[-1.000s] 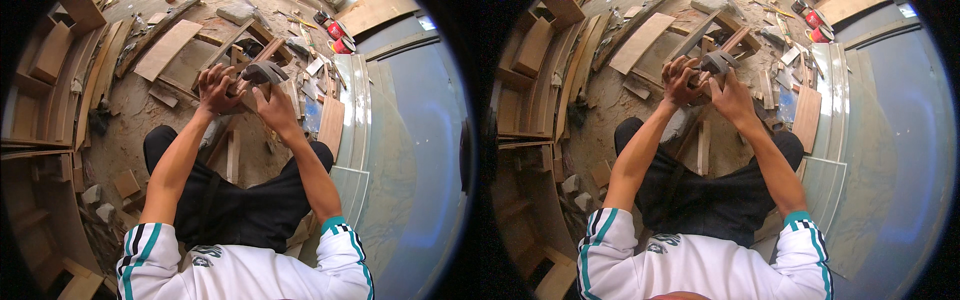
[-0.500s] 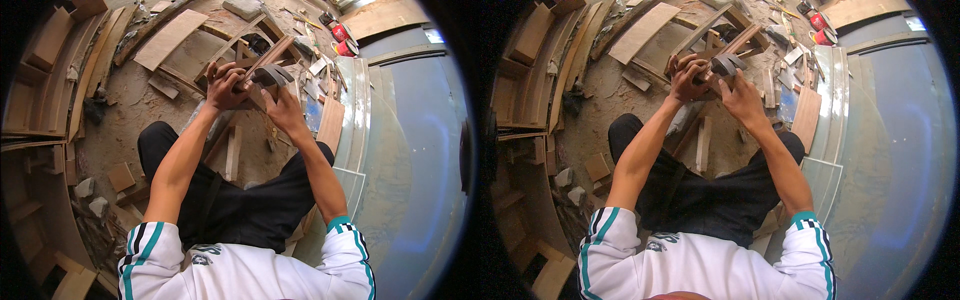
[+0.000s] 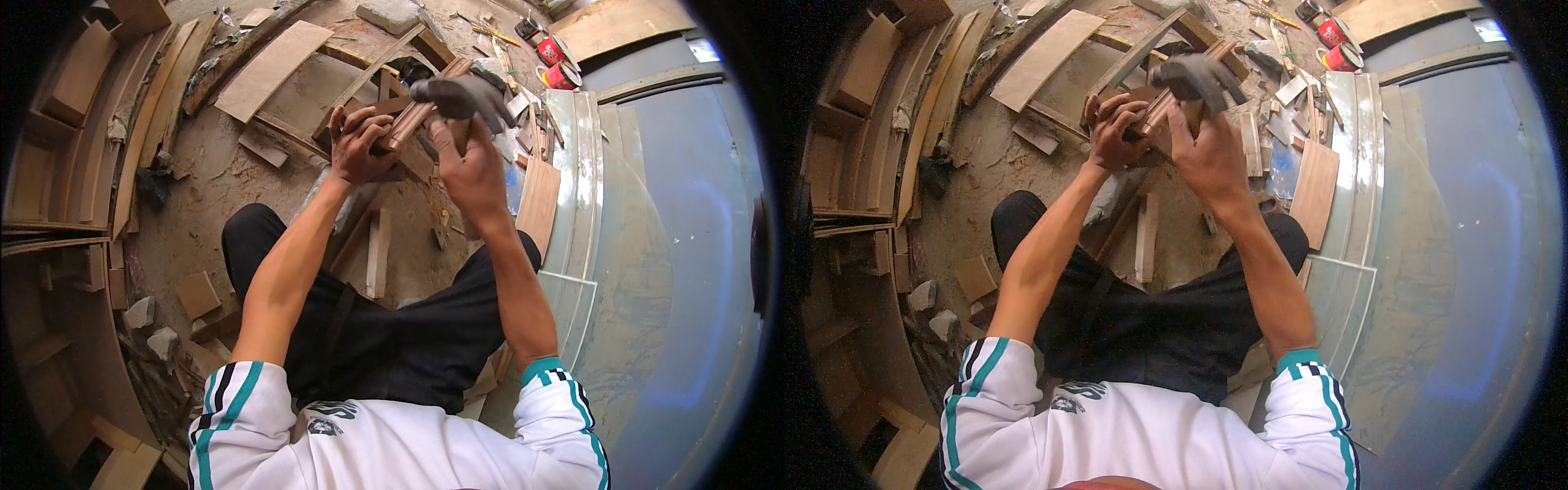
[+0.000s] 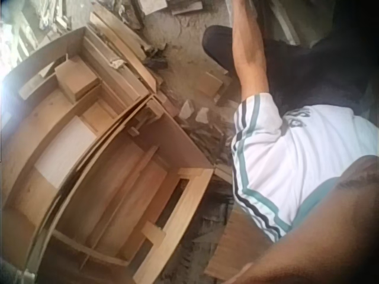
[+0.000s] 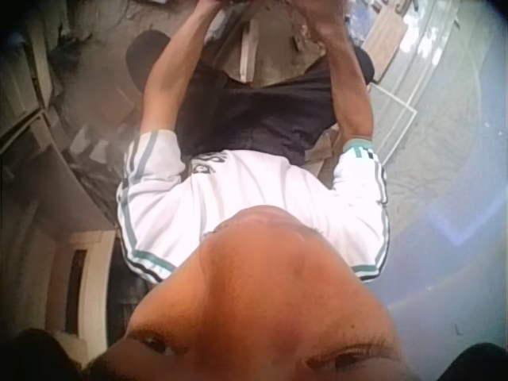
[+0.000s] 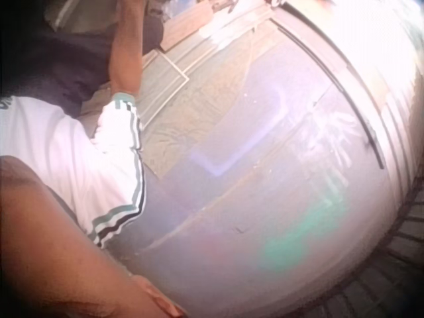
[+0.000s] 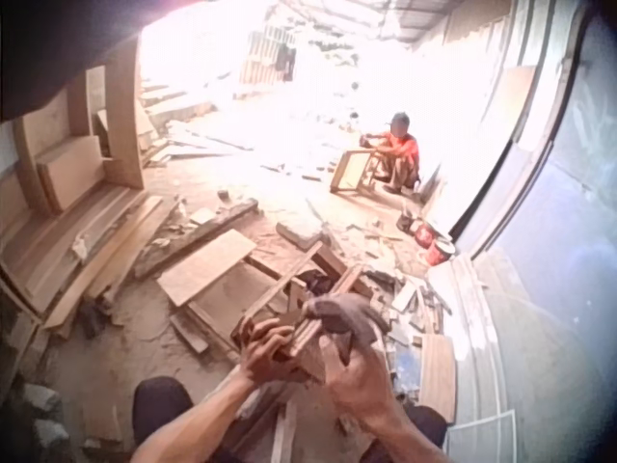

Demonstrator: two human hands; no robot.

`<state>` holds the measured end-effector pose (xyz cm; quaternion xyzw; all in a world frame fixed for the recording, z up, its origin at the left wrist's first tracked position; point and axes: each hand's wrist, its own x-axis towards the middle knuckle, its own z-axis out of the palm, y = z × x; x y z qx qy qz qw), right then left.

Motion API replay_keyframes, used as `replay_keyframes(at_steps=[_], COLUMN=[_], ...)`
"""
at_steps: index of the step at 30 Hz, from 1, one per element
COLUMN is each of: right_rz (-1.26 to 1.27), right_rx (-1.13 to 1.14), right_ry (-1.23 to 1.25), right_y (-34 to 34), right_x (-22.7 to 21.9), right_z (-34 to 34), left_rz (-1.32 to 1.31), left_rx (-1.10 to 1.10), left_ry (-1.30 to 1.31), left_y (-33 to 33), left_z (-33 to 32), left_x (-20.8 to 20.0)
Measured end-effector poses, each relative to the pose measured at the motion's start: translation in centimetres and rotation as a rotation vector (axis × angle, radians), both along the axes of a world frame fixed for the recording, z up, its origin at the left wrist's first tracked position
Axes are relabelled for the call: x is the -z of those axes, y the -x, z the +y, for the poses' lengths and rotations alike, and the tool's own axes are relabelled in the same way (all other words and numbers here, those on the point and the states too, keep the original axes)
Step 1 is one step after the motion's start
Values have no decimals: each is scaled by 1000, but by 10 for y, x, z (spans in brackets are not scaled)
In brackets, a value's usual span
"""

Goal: The person assembles a small wooden frame by hand, using a hammer to drive nails into the joints. They adjust the frame pieces, hammer nails, and finally place a white board on top of the assembled frame.

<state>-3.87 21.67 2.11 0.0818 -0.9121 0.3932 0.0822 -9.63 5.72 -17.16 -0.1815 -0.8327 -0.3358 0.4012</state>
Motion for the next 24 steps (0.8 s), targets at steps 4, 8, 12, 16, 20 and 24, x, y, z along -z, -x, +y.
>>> replay_keyframes(at_steps=[4, 8, 12, 16, 20, 24], right_rz=[33, -277, -18, -34, -20, 85], right_rx=[4, 7, 23, 19, -52, -49], right_ry=[122, -148, 4, 108, -203, -48], right_y=[-1, 4, 0, 3, 5, -2], right_x=[18, 34, 5, 15, 60, 31], right_z=[0, -2, -7, -5, 3, -1], left_rz=[19, 31, 28, 24, 38, 38], left_rx=[19, -12, -6, 3, -15, -9], left_ry=[-4, 9, 23, 22, 12, 38], left_y=[3, 5, 2, 3, 4, 1], left_z=[2, 3, 1, 1, 4, -3], left_x=[-2, 2, 1, -1, 3, 6])
